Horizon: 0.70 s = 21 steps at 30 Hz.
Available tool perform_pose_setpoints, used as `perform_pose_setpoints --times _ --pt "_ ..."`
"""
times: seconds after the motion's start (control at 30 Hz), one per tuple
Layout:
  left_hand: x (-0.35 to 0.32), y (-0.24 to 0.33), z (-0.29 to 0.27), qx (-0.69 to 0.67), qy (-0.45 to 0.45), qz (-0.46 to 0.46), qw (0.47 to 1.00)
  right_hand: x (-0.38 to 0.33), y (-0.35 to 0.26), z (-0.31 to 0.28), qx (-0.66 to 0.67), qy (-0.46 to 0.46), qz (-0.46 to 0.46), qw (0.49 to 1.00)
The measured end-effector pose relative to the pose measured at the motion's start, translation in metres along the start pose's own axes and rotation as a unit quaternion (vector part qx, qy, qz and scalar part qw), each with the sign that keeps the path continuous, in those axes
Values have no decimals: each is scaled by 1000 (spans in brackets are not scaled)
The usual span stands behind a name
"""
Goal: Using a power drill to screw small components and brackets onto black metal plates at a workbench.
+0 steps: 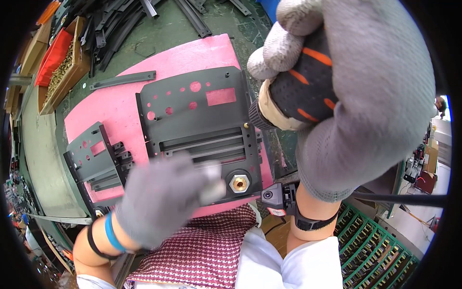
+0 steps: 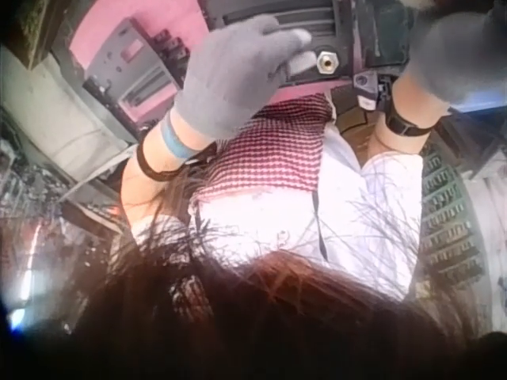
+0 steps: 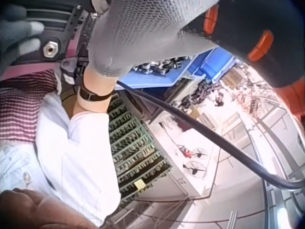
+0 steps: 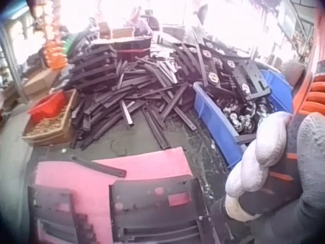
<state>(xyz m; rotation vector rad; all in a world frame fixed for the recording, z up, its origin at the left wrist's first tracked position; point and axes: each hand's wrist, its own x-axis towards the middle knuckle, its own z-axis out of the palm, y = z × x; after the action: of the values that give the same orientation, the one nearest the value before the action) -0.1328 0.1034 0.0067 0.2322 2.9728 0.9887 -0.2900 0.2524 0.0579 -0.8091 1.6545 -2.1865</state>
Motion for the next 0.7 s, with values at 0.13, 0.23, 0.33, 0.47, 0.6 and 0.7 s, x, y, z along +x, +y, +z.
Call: perform_pose_setpoints --times 0.13,0.23,0.33,0.47,0.6,0.7 --pt "46 -34 11 97 -21 -30 995 8 5 -2 -8 83 -13 996" --pt "45 -37 22 144 -57 -31 987 15 7 -7 27 19 0 999" --pt "39 -34 28 164 -10 -21 986 17 6 -12 18 -121 -7 992" --pt "41 -32 28 162 -23 -32 986 13 11 -13 -22 -158 -21 987" --pt "41 -33 26 143 -21 -35 989 5 17 -8 -21 -126 -49 991" --pt "38 -34 26 124 -34 -44 991 -1 10 0 -8 -92 -67 993"
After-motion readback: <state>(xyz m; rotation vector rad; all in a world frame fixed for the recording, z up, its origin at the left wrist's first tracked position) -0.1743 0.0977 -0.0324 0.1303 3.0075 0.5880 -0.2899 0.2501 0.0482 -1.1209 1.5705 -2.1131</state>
